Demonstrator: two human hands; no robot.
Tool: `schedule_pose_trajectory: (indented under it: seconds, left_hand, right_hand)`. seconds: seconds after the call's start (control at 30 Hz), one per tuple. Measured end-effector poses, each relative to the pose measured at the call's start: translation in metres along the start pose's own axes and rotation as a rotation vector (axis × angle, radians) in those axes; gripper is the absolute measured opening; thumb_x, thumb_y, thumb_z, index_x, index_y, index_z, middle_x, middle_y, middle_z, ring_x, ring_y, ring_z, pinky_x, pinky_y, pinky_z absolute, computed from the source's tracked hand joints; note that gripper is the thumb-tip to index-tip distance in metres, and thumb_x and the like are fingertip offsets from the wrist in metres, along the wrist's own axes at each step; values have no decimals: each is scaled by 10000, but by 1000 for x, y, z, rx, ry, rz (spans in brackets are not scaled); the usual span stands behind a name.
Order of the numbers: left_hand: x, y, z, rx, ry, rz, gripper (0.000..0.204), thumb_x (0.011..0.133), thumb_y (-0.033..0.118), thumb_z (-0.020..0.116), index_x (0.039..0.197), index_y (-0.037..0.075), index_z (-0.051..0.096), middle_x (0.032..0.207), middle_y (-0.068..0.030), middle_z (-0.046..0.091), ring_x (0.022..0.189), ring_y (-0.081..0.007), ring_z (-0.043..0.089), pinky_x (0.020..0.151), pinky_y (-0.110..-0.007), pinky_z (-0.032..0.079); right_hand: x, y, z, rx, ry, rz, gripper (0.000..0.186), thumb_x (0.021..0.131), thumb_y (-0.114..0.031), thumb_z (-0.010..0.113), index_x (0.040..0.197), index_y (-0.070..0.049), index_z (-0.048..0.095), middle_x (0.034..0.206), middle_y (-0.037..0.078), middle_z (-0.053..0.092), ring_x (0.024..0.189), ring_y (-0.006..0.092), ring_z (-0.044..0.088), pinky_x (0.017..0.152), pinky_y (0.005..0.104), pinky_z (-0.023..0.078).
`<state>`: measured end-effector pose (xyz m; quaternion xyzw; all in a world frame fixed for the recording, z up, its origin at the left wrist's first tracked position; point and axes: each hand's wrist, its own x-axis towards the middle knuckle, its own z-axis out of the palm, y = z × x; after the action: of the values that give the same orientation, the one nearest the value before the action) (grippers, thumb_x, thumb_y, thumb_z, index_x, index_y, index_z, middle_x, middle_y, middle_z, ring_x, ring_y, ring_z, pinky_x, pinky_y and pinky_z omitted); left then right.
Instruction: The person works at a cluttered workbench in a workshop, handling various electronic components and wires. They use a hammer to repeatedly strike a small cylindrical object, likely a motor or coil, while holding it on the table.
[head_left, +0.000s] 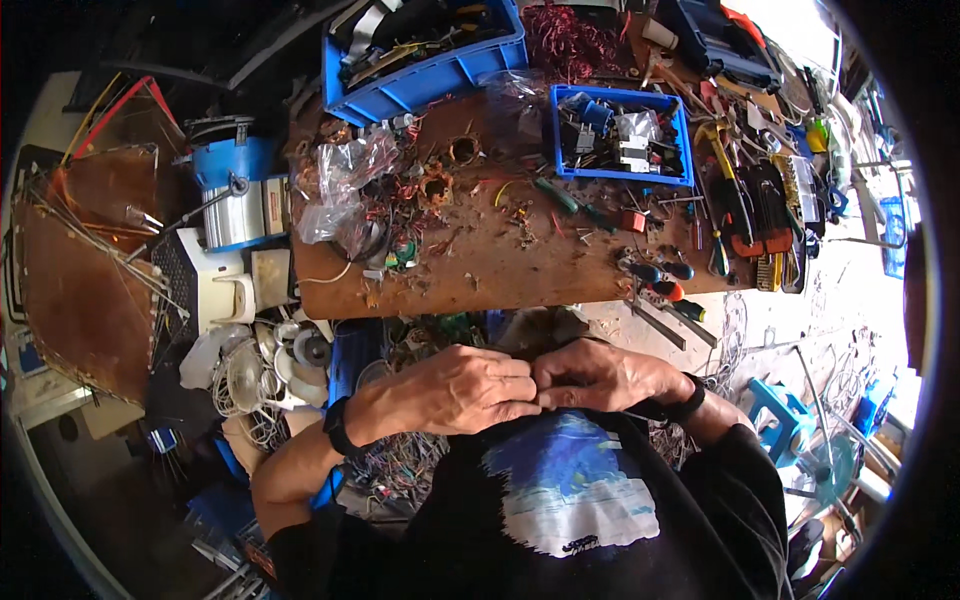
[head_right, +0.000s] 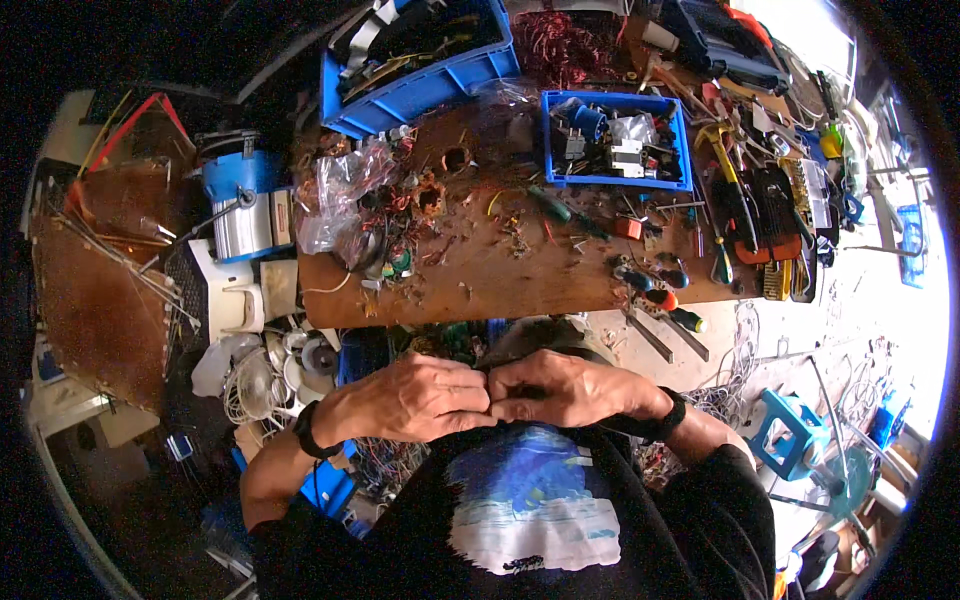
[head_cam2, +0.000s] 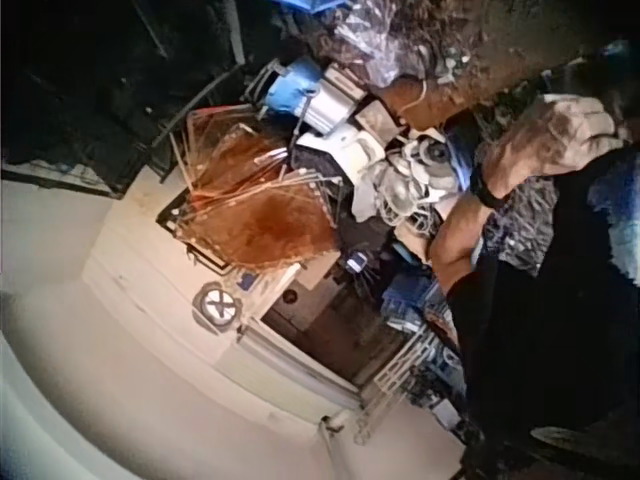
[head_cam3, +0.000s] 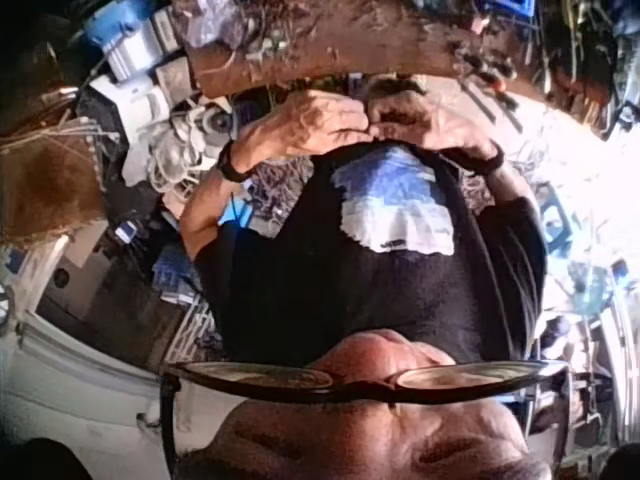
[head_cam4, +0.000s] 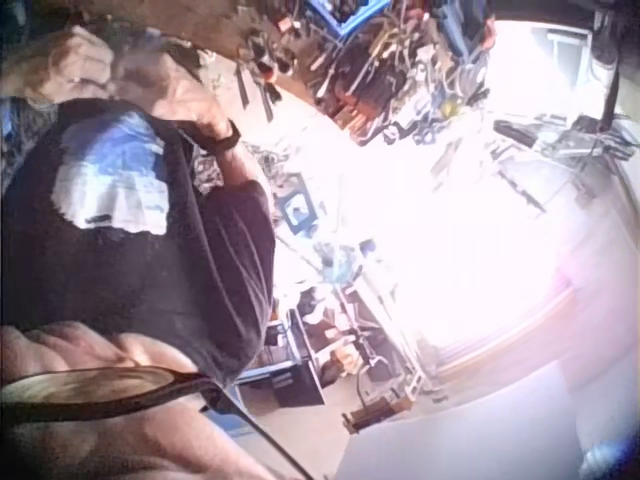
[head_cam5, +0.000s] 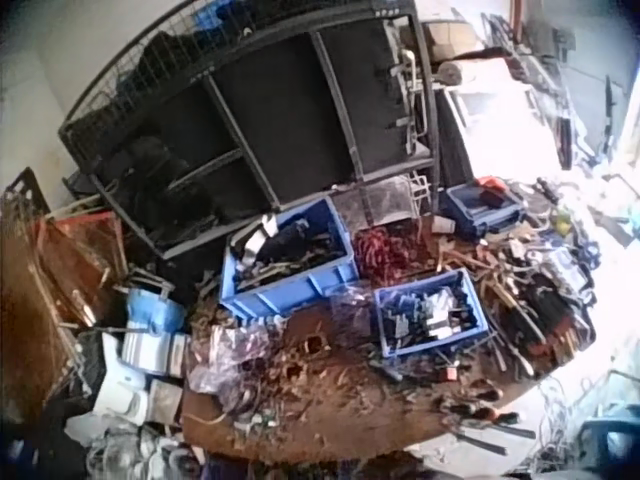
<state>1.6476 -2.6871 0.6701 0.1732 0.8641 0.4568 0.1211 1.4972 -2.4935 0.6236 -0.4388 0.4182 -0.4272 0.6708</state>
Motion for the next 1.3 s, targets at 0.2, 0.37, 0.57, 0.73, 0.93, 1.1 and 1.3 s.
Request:
schedule_pose_trajectory:
  seconds: [0.2,0.37,0.57,0.73,0.93,1.1,1.3]
  left_hand:
    - [-11,13,-14,-123,-91,-42,192,976,211,671,906,35,643,851,-94,618,755,-297,672,651,-396,557]
    - [-16,14,-19,-223,-96,-45,207,985,224,666,923,28,638,850,-113,622,765,-328,667,656,-422,543]
    - [-7,-2,-29,-171,58,-100,188,975,186,680,910,17,626,839,-118,591,797,-316,627,679,-420,495]
    - [-6,-3,-30,-181,100,-199,186,995,173,646,914,6,641,845,-111,594,768,-298,620,676,-393,487]
    - [-2,-1,-33,-86,80,-206,177,980,191,673,938,20,649,853,-115,599,749,-336,619,657,-435,472]
    - [1,-2,-38,-275,34,-171,207,981,204,683,906,15,641,804,-112,577,717,-310,595,643,-415,454]
    - [3,-1,-42,-494,4,-97,246,1001,221,671,880,9,637,757,-74,554,690,-225,573,629,-366,443]
  right_hand:
    - [8,-7,10,-18,-32,-125,148,1021,-164,613,984,-21,609,858,78,605,835,173,566,770,354,464]
    - [10,-8,12,26,-58,-140,155,1027,-172,613,979,-24,619,840,56,608,827,150,568,752,324,456]
    - [5,0,-3,226,160,-43,248,1049,-257,607,993,-20,653,876,23,649,861,120,592,790,289,487]
    - [4,6,-6,472,259,-54,316,1067,-329,567,1008,-29,650,936,22,662,881,112,585,806,280,484]
    - [10,7,-2,317,239,-98,290,1049,-312,608,971,-34,642,894,-4,636,857,98,578,786,277,478]
    - [14,13,8,593,161,-228,244,1025,-233,641,892,-32,604,814,-35,560,779,76,519,708,254,413]
    - [9,-12,32,1066,97,-267,203,1003,-162,645,882,-11,582,813,25,539,763,122,490,692,278,381]
